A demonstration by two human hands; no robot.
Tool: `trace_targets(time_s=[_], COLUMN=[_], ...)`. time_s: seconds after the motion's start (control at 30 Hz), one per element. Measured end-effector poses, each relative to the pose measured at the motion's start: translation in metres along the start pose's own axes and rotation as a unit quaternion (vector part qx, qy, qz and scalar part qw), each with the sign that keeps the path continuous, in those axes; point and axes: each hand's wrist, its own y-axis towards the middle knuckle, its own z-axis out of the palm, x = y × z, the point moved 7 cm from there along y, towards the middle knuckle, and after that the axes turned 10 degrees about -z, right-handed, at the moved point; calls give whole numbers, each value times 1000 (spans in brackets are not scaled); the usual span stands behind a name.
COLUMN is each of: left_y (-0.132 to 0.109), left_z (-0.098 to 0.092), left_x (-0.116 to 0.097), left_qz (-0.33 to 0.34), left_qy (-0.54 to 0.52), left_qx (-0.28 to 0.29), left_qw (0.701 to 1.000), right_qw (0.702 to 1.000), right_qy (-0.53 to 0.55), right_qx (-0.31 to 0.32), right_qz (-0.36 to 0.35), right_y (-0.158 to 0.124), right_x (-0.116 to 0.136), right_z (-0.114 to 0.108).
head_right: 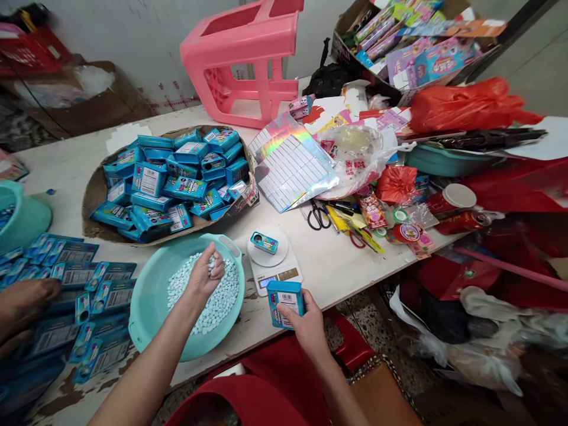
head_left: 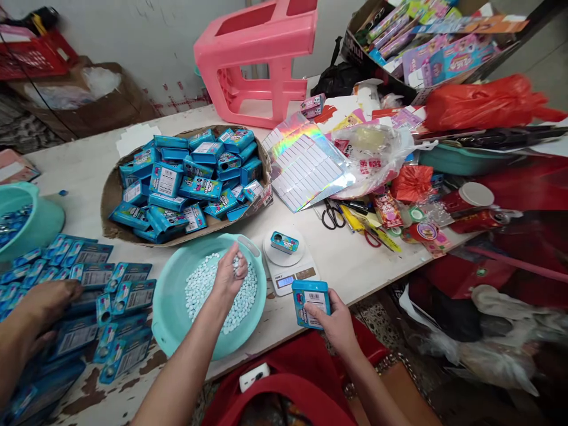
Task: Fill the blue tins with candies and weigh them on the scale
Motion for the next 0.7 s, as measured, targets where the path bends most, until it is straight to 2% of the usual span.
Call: trace_targets(time_s=[0.07, 0.13, 0.23, 0.33, 0.43, 0.7], left_y=[13, 29, 53, 66, 69, 68], left_z=[40, 71, 95, 103, 105, 106], left_x=[-7, -9, -11, -15, -18, -18], left_qz=[36, 66, 114, 167, 196, 211], left_qy=[-9, -26, -43, -43, -47, -19], left_qx=[12, 12, -6, -26, -33, -48], left_qw=[999, 997, 993, 985, 979, 976], right_qw=[1000, 1000, 999, 998, 998, 998], right_qy=[0, -5, -13, -18, -13, 4], right_qx=[-10, -21, -39, -53, -63, -62], right_qz=[-1, -2, -4, 2, 7, 6], right_y=[4, 9, 16, 22, 26, 36], right_x=[-2, -3, -4, -5, -6, -5], right_z=[-6, -13, -25, -36, -43, -41])
